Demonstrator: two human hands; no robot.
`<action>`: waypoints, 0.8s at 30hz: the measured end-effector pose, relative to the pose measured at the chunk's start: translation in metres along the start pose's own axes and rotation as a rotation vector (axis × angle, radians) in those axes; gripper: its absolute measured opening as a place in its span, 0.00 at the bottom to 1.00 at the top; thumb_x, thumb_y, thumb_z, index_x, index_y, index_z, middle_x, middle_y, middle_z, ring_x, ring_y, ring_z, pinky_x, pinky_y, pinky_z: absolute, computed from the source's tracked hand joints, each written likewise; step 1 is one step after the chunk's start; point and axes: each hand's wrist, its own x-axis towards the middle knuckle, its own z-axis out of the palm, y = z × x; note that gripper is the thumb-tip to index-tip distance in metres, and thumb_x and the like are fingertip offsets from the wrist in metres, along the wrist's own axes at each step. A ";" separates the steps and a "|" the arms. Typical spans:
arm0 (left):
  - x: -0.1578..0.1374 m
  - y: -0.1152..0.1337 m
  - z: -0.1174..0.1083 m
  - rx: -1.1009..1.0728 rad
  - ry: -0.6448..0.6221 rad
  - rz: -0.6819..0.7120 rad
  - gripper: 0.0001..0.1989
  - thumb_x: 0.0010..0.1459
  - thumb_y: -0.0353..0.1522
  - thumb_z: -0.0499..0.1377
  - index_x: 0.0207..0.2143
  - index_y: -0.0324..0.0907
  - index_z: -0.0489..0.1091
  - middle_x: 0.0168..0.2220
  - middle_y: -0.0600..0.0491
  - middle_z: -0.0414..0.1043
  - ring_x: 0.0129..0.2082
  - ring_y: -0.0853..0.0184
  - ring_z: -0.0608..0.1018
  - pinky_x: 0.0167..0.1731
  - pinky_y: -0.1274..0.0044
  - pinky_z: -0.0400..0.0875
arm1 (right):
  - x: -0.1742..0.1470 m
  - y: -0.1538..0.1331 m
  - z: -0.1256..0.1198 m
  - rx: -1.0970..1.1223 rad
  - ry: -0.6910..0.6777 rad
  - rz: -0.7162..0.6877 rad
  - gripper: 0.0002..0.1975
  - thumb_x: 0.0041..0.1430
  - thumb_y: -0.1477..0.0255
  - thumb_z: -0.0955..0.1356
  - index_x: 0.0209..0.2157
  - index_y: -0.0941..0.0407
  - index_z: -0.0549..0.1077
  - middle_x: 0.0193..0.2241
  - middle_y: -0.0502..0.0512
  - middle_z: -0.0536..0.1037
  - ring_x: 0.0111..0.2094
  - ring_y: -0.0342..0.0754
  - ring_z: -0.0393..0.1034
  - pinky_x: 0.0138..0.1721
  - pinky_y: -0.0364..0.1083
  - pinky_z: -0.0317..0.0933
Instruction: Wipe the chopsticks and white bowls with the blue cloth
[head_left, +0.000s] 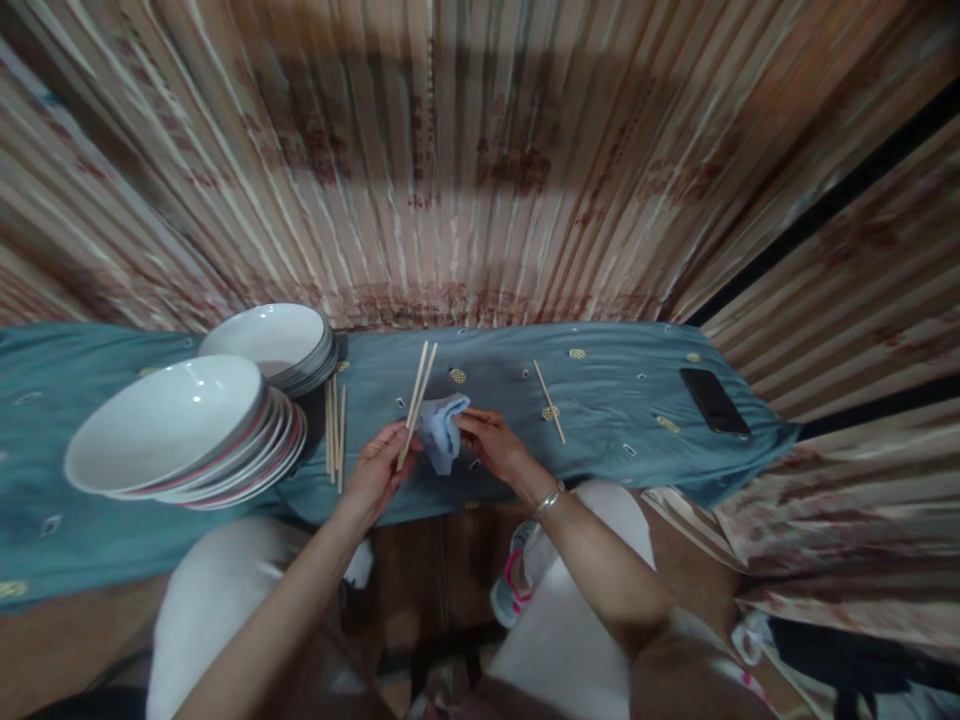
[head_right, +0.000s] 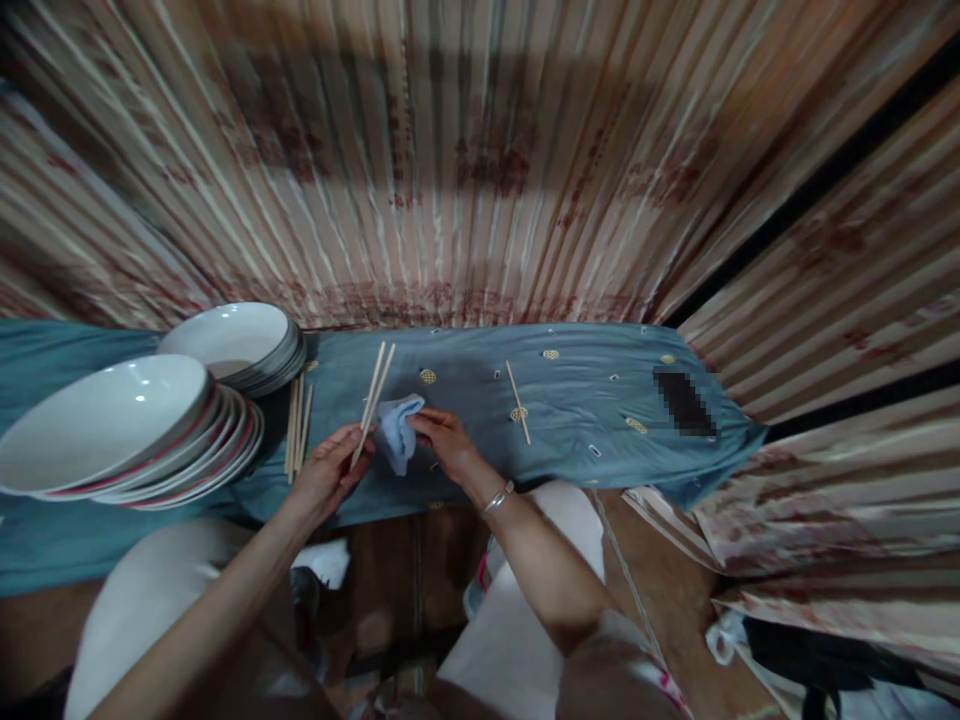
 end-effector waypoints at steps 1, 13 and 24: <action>0.000 -0.002 0.001 0.003 -0.016 -0.005 0.20 0.41 0.40 0.70 0.33 0.38 0.71 0.20 0.58 0.70 0.12 0.80 0.60 0.10 0.85 0.44 | 0.000 0.002 0.003 0.004 -0.009 -0.003 0.13 0.34 0.63 0.78 0.23 0.54 0.79 0.22 0.46 0.78 0.26 0.40 0.68 0.34 0.42 0.63; 0.000 -0.025 -0.003 0.170 -0.104 0.038 0.18 0.44 0.44 0.67 0.25 0.39 0.69 0.12 0.62 0.60 0.10 0.78 0.58 0.11 0.82 0.48 | 0.004 0.023 0.014 -0.053 -0.052 -0.043 0.10 0.36 0.66 0.77 0.24 0.55 0.79 0.22 0.46 0.77 0.27 0.42 0.68 0.36 0.43 0.60; -0.002 -0.023 0.003 0.112 0.000 0.078 0.19 0.42 0.45 0.68 0.26 0.39 0.68 0.21 0.58 0.69 0.12 0.80 0.61 0.13 0.83 0.47 | 0.008 0.031 0.020 -0.009 0.033 -0.041 0.10 0.36 0.66 0.76 0.23 0.55 0.79 0.20 0.45 0.77 0.25 0.41 0.66 0.34 0.43 0.58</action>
